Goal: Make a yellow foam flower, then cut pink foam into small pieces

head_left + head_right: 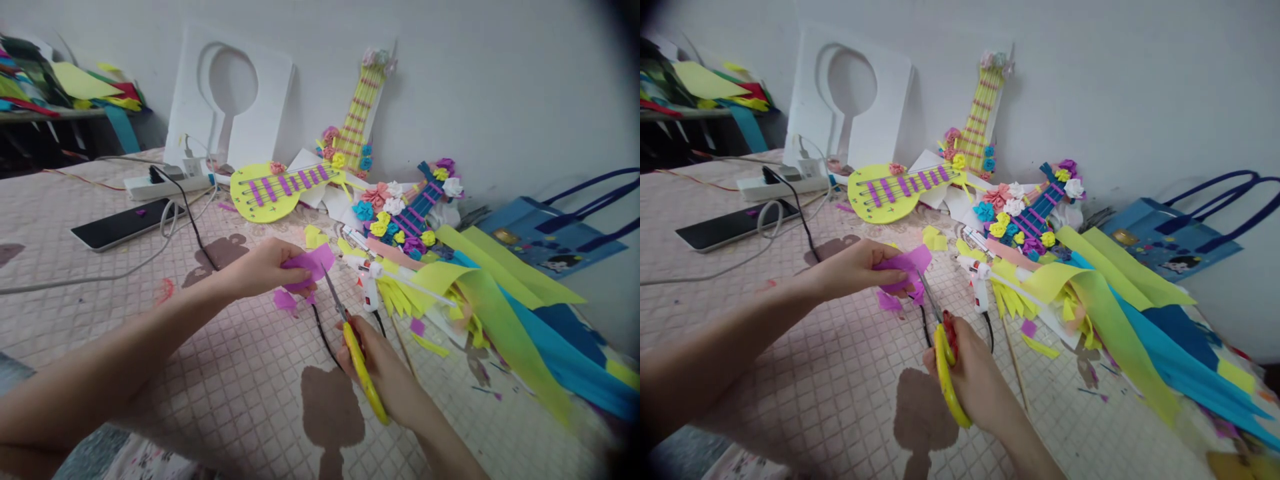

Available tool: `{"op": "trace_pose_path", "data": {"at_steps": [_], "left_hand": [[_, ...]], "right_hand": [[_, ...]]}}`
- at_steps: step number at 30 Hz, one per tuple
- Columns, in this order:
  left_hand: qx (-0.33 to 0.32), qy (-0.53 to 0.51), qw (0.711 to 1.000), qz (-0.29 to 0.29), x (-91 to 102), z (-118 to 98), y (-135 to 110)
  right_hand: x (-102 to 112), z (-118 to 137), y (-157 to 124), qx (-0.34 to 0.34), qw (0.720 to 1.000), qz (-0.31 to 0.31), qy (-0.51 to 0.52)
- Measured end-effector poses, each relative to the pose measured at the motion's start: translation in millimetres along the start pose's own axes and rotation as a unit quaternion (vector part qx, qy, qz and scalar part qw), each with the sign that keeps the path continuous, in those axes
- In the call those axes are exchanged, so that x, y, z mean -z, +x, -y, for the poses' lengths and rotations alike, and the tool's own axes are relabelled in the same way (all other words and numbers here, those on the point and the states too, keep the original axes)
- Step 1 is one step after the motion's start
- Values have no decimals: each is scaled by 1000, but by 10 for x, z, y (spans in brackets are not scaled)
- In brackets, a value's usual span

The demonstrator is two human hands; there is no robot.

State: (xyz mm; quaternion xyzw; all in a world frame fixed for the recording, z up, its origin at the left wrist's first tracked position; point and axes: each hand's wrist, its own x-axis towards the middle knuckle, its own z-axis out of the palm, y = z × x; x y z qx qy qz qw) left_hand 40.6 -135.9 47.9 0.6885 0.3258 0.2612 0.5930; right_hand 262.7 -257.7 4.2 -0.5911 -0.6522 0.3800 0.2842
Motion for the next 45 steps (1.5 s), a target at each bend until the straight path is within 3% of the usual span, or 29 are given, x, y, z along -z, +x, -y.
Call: {"op": "trace_pose_path", "data": {"at_steps": [5, 9, 14, 22, 28, 34, 41, 45], "left_hand": [[20, -3, 1000, 23, -34, -9, 2], [19, -33, 998, 40, -29, -15, 9], [26, -63, 996, 53, -2, 4, 15], [18, -66, 997, 42, 26, 5, 17], [20, -97, 995, -11, 7, 12, 32], [18, -101, 995, 10, -85, 82, 51], [56, -104, 992, 42, -199, 170, 68], [65, -77, 992, 69, -297, 201, 55]], "right_hand": [[-6, 29, 10, -10, 1000, 18, -9], [-16, 42, 10, -11, 999, 9, 33], [-1, 77, 16, -18, 995, 48, 86], [27, 183, 28, -52, 989, 61, 128], [7, 158, 23, -66, 982, 59, 165], [-6, 100, 100, -39, 985, -41, 165], [12, 51, 117, -41, 980, -51, 187], [-18, 93, 125, -60, 972, -87, 211]]}}
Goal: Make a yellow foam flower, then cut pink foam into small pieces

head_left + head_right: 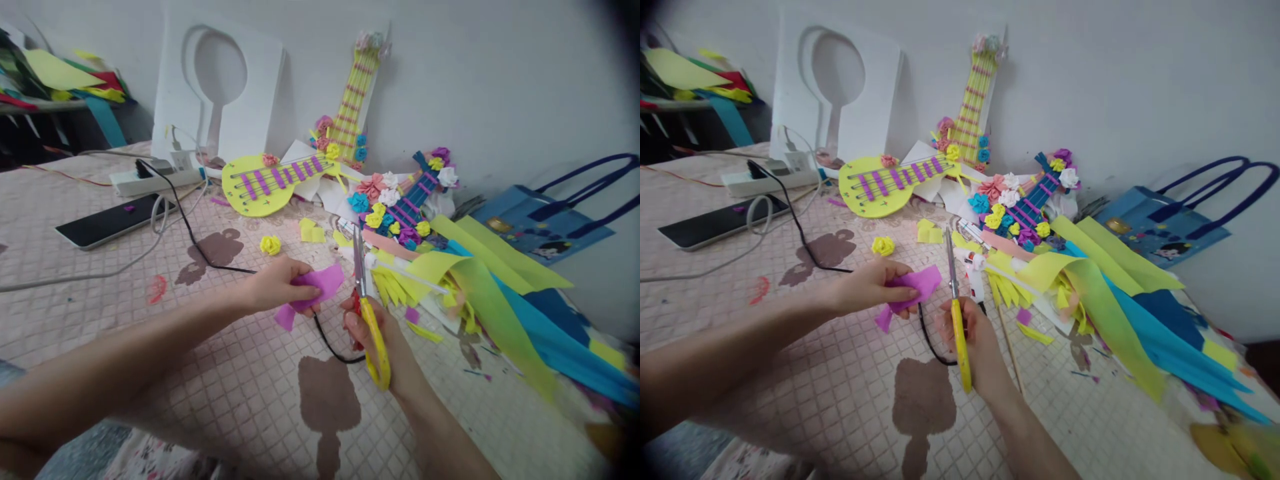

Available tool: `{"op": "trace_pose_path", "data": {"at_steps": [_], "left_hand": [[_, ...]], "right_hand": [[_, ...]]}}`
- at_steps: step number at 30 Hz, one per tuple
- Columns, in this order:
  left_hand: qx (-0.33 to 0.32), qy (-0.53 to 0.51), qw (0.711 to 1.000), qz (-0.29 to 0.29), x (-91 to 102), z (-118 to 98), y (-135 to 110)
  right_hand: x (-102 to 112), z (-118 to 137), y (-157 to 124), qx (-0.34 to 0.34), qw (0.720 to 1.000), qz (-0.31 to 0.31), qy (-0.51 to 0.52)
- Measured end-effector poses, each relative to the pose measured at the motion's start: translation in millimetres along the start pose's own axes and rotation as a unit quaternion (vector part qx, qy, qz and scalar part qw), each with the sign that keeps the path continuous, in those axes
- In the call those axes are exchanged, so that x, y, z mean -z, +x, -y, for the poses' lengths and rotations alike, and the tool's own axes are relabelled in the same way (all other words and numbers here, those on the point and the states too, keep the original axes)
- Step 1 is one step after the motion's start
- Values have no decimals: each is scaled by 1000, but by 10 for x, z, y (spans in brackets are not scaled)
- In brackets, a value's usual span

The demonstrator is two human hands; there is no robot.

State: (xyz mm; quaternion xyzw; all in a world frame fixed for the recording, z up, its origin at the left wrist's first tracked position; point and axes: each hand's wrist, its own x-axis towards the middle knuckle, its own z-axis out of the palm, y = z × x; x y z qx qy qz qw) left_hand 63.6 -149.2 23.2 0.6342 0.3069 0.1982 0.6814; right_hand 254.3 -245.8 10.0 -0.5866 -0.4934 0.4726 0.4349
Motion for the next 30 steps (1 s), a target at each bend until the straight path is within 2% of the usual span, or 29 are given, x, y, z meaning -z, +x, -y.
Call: {"op": "trace_pose_path", "data": {"at_steps": [9, 12, 17, 24, 30], "left_hand": [[-29, 129, 991, 25, -199, 134, -48], [-6, 99, 994, 47, -199, 129, -41], [54, -13, 993, 108, -151, 100, -9], [58, -26, 992, 109, -84, 121, 28], [44, 5, 994, 97, -85, 146, 37]], "right_hand": [[-27, 45, 13, 22, 999, -49, -5], [-7, 5, 25, 41, 998, -50, -11], [29, -25, 44, 68, 995, -66, 1], [55, 1, 20, 50, 997, -37, 34], [71, -26, 11, 55, 998, -18, 29]]}}
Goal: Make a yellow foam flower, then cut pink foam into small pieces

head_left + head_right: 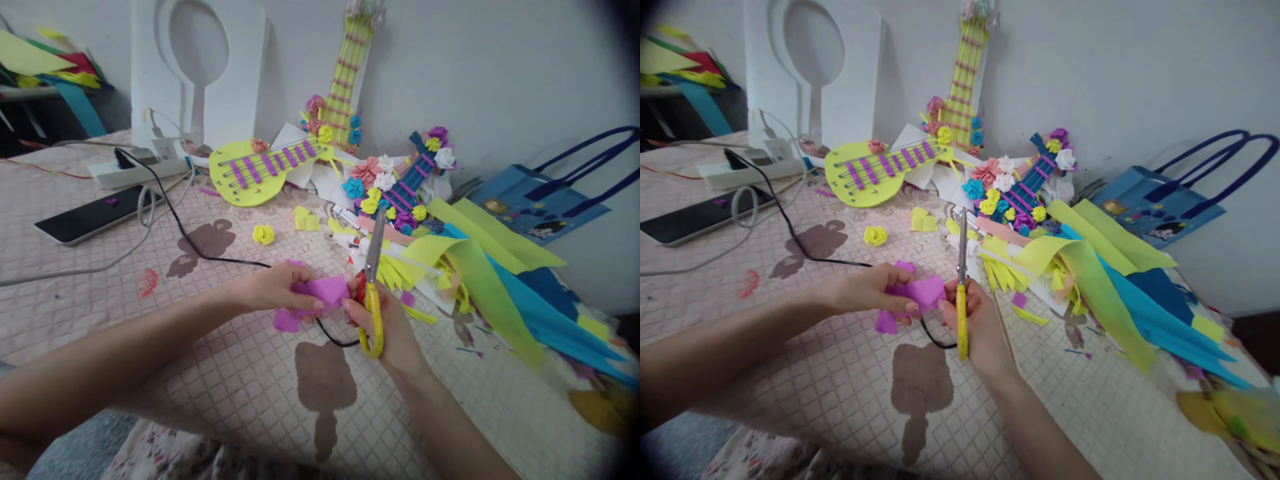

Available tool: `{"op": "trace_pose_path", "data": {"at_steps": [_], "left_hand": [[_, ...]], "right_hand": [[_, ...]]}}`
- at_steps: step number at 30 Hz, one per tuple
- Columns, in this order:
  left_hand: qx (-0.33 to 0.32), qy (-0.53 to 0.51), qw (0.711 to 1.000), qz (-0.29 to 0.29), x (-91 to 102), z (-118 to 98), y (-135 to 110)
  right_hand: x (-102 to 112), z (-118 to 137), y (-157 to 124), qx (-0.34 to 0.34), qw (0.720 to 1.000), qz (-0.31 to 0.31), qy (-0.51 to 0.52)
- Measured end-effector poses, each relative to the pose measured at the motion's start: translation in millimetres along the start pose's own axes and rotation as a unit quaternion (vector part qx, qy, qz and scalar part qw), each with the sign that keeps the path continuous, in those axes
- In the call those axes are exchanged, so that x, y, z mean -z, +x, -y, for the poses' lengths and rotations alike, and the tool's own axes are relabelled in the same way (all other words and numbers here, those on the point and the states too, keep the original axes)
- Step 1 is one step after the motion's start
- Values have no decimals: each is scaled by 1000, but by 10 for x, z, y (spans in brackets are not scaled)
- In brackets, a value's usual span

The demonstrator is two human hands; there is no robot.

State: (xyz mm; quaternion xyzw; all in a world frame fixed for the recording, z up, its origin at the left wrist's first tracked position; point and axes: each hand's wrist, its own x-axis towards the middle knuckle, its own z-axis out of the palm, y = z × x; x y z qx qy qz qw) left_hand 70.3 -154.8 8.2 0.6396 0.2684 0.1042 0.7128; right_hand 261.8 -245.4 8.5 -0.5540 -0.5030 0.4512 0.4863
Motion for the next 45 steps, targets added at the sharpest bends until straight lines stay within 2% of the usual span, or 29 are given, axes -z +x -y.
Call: {"op": "trace_pose_path", "data": {"at_steps": [10, 16, 21, 23, 27, 30, 36, 41, 45], "left_hand": [[18, -123, 990, 72, 35, -22, -18], [20, -117, 992, 32, 24, -83, -34], [31, -103, 994, 30, 55, -71, -25], [28, -91, 995, 7, 89, -79, -28], [-3, -47, 995, -92, 155, -146, -51], [-25, -45, 989, -137, 184, -205, -74], [-61, -110, 969, -214, 240, -245, -100], [-118, -144, 946, -267, 297, -244, -104], [-143, -151, 935, -286, 288, -239, -109]], "right_hand": [[13, -87, 26, -5, 995, 35, 93], [15, -100, 36, 13, 997, 39, 65], [20, -111, 41, 21, 998, 39, 51], [13, -100, 38, 11, 998, 29, 57], [-12, -39, 10, -10, 996, 18, 85], [-6, -38, -20, -12, 996, 38, 74], [80, -127, -55, -40, 995, 90, -19], [34, 89, -101, -66, 983, 146, -85], [-44, 218, -121, -83, 980, 165, -67]]}}
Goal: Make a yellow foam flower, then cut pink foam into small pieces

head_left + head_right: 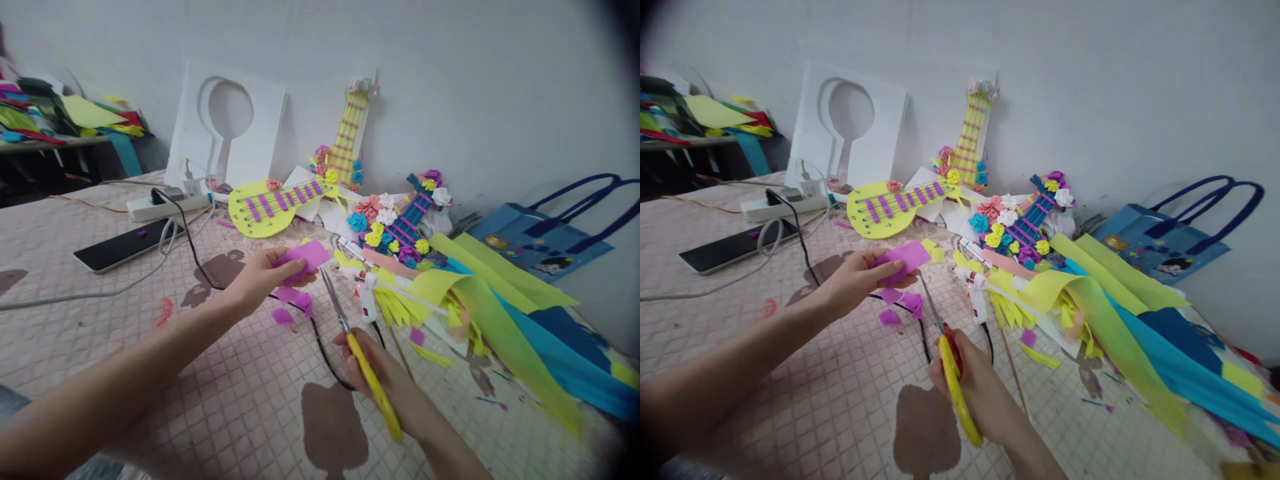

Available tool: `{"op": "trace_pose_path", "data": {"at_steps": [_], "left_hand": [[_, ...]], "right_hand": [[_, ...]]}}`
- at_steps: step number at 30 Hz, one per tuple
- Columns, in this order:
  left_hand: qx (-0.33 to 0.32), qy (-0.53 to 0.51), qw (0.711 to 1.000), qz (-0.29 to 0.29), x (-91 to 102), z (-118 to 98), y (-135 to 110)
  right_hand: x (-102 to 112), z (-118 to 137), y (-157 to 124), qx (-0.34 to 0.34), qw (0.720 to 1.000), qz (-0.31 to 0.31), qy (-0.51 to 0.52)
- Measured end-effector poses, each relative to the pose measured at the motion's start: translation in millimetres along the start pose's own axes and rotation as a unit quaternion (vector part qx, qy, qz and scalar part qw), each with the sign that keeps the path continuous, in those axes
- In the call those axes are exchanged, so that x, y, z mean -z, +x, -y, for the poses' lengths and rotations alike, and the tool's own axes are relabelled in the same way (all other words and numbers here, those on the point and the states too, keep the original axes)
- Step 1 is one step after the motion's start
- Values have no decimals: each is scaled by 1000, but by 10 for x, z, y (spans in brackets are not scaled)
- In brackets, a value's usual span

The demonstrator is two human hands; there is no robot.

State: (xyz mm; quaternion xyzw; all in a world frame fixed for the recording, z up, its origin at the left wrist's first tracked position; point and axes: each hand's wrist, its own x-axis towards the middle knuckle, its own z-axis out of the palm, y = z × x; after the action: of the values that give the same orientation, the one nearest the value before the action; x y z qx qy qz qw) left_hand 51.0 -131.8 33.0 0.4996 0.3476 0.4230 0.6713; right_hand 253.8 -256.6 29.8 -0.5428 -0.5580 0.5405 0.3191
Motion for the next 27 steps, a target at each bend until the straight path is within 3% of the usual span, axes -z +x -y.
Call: {"op": "trace_pose_path", "data": {"at_steps": [11, 27], "left_hand": [[38, 17, 998, 46, -111, 72, -69], [38, 23, 998, 54, -121, 113, -60]], "right_hand": [[2, -173, 38, 27, 998, -19, -46], [-11, -58, 38, 11, 999, -3, -50]]}}
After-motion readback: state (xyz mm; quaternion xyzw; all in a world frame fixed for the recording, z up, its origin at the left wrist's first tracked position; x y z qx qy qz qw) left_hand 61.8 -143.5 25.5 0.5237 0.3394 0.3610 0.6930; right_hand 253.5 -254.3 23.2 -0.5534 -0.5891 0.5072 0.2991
